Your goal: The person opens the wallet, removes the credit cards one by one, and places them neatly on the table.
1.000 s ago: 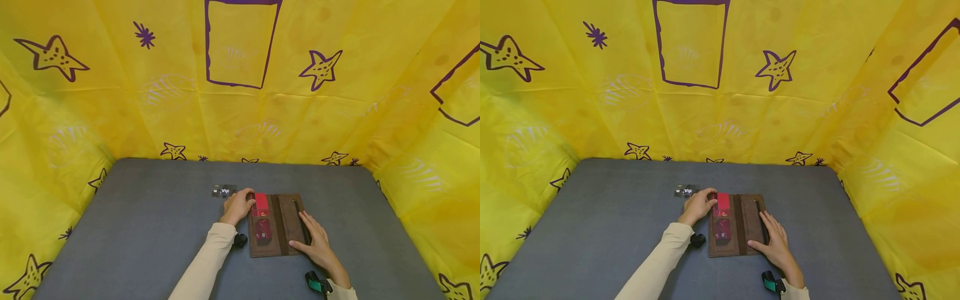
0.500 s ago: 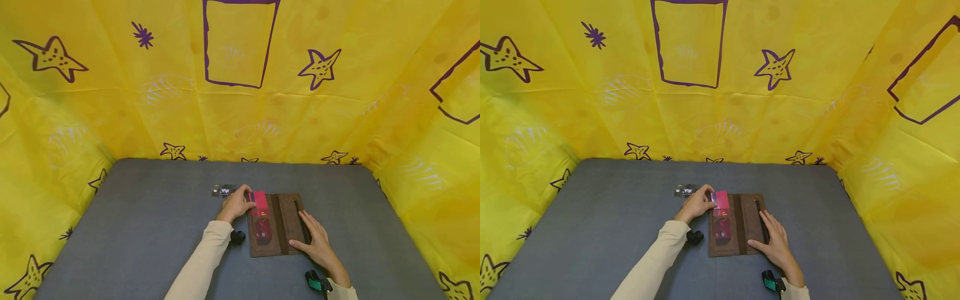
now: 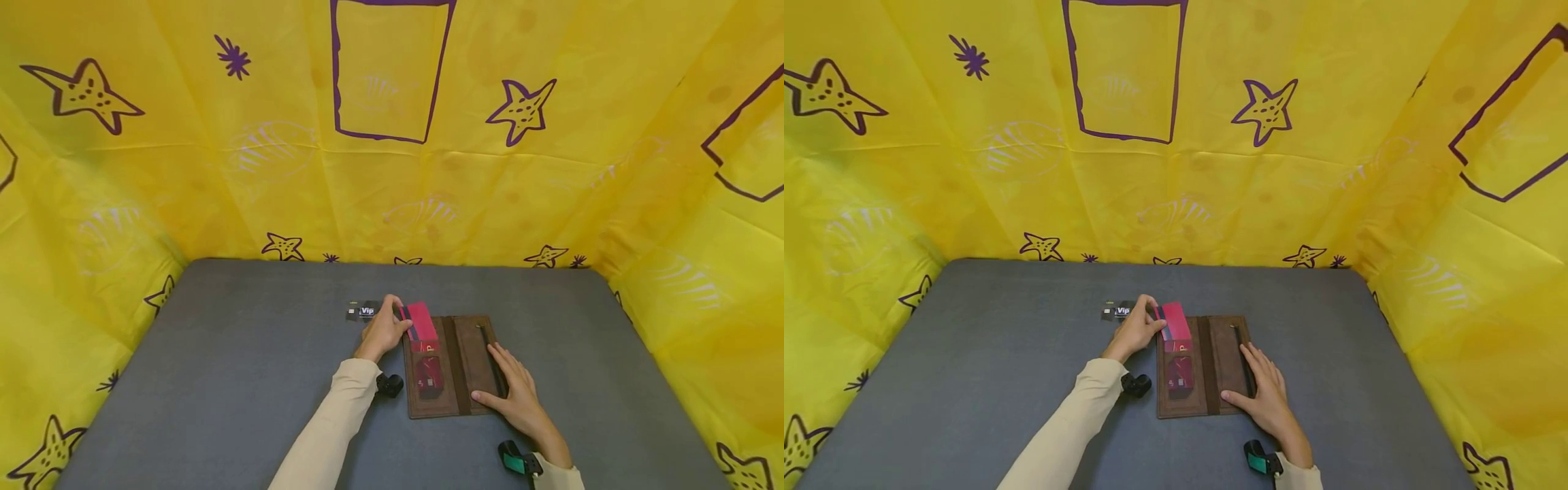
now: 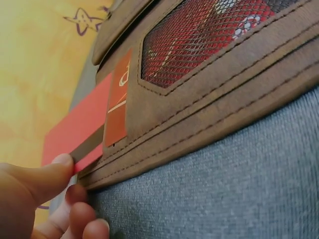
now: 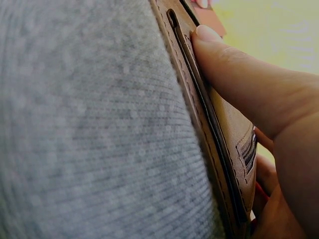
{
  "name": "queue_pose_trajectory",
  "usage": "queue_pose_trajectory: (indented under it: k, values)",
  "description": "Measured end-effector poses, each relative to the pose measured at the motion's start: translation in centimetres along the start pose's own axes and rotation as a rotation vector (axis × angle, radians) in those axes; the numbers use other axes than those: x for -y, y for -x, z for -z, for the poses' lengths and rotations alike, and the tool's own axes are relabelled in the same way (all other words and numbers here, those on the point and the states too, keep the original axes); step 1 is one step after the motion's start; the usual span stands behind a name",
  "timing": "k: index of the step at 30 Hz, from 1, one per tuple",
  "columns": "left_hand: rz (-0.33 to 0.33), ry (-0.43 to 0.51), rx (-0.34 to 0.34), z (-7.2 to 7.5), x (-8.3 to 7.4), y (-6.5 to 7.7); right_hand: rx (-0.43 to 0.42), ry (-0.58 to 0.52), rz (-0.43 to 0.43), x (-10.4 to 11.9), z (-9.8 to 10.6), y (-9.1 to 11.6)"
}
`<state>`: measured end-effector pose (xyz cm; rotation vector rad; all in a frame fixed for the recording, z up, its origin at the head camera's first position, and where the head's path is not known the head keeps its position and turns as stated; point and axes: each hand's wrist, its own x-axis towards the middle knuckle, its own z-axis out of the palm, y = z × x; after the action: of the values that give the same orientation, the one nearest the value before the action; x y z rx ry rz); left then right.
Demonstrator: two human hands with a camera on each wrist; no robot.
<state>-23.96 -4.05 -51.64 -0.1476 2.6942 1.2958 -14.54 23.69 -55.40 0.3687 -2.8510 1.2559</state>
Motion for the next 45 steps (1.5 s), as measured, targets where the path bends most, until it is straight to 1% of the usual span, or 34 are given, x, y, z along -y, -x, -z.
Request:
queue_pose_trajectory:
  k: [6, 9, 13, 16, 18, 23, 25, 31, 35, 38, 45]
  values:
    - [0.006, 0.06, -0.018, 0.0, 0.4, 0.0, 0.0, -0.003, 0.002, 0.0, 0.1, 0.0]
    - [-0.006, 0.104, -0.023, 0.1, 0.8, 0.1, -0.002, -0.003, 0.004, 0.1, 0.1, 0.0]
    - [-0.05, 0.207, -0.022, 0.1, 1.4, 0.2, -0.004, 0.0, 0.01, 0.1, 0.1, -0.1]
    - [-0.075, 0.29, -0.004, 0.1, 1.7, 0.2, -0.007, 0.002, 0.013, 0.1, 0.0, -0.1]
    - [-0.086, 0.329, 0.009, 0.1, 2.0, 0.0, -0.006, 0.005, 0.011, 0.0, 0.0, -0.1]
    - [-0.107, 0.373, 0.044, 0.2, 2.6, -0.2, 0.001, 0.006, -0.004, -0.1, -0.1, 0.0]
    - [-0.11, 0.383, 0.047, 0.3, 2.9, -0.2, -0.001, 0.004, -0.004, -0.2, 0.0, -0.1]
    - [-0.139, 0.466, 0.015, 0.5, 3.5, 0.3, 0.012, -0.002, -0.006, -0.1, 0.1, -0.1]
    - [-0.159, 0.502, 0.016, 1.0, 3.7, 0.8, 0.023, -0.008, -0.021, 0.0, 0.2, 0.0]
    - [-0.151, 0.508, 0.017, 1.7, 4.0, 1.2, 0.021, -0.005, -0.023, 0.0, 0.2, 0.0]
    - [-0.06, 0.524, -0.05, 3.7, 5.1, 1.5, 0.017, 0.001, -0.015, -0.1, 0.1, -0.2]
